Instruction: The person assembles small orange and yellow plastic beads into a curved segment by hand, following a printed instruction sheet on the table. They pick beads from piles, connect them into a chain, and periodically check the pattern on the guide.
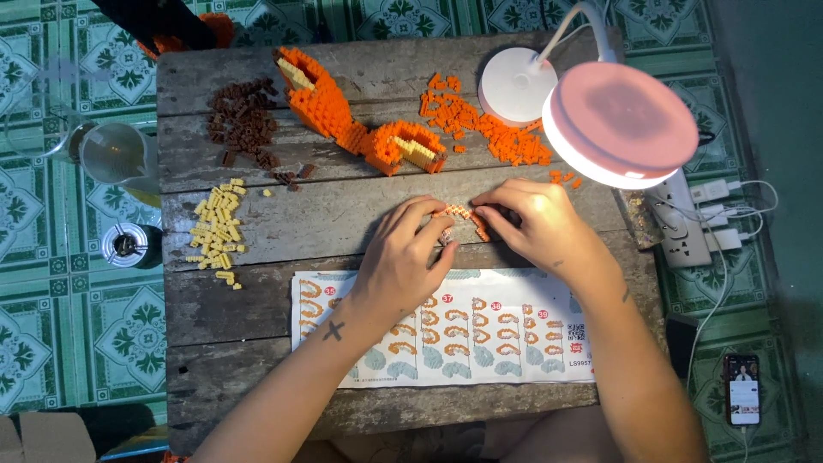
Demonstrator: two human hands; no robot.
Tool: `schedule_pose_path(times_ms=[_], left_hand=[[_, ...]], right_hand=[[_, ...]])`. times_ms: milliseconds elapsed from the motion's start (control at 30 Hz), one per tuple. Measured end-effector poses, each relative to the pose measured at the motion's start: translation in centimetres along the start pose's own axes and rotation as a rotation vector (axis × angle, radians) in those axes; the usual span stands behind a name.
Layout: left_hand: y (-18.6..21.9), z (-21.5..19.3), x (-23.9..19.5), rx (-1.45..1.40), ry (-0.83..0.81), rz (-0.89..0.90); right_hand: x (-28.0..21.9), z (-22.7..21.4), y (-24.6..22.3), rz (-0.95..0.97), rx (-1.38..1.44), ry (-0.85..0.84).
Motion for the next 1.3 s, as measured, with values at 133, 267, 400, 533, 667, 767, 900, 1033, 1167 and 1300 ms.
schedule_pose_path(times_ms=[133, 267, 400, 533, 667, 767, 900, 1033, 1167, 1300], left_hand=[[0.4, 0.2, 0.1, -0.007, -0.001, -0.001], [0.5, 0.8, -0.2, 0.006, -0.011, -0.008], [0.4, 0.8, -0.3, -0.014, 0.021, -0.016], [0.7, 0.5, 0.3, 0.000, 0.088, 0.009], [1.6, -3.0, 2.0, 0.073, 0.222, 0.182], [0.3, -5.6, 0.4, 0.101, 0.271, 0.205], [-1.8, -14.9, -1.1, 0.056, 0.206, -0.173], [-4.6, -18.7, -1.4, 0.450, -0.138, -0.484], [-7.1, -16.1, -4.0, 0.502, -0.282, -0.467], [-6.5, -14.8, -4.1, 0.535, -0.222, -0.385]], right_hand=[[0.1, 0.2, 1.0, 0.038, -0.029, 0.061], [0.2, 0.1, 2.1, 0.066, -0.110, 0.157], [0.2, 0.2, 1.7, -0.001, -0.131, 0.160], [0.0, -0.2, -0.1, -0.019, -0.077, 0.106], [-0.3, 0.0, -0.6, -0.069, -0.081, 0.051], [-0.1, 0.2, -0.5, -0.058, -0.096, 0.055], [-0.1, 0.3, -0.6, 0.018, -0.107, 0.037], [0.1, 0.2, -0.8, 0.044, -0.121, 0.025], [0.0, 0.3, -0.5, 0.047, -0.117, 0.012], [-0.1, 0.0, -0.6, 0.051, -0.097, 0.011]])
Point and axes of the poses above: each hand's wrist, its own x-axis towards the middle knuckle, its own z-axis out of the palm, y = z × x, the point moved 1 cm from there along x, towards the middle knuckle, and after that the axes turned 14 degrees about z, right-handed, at the moved point
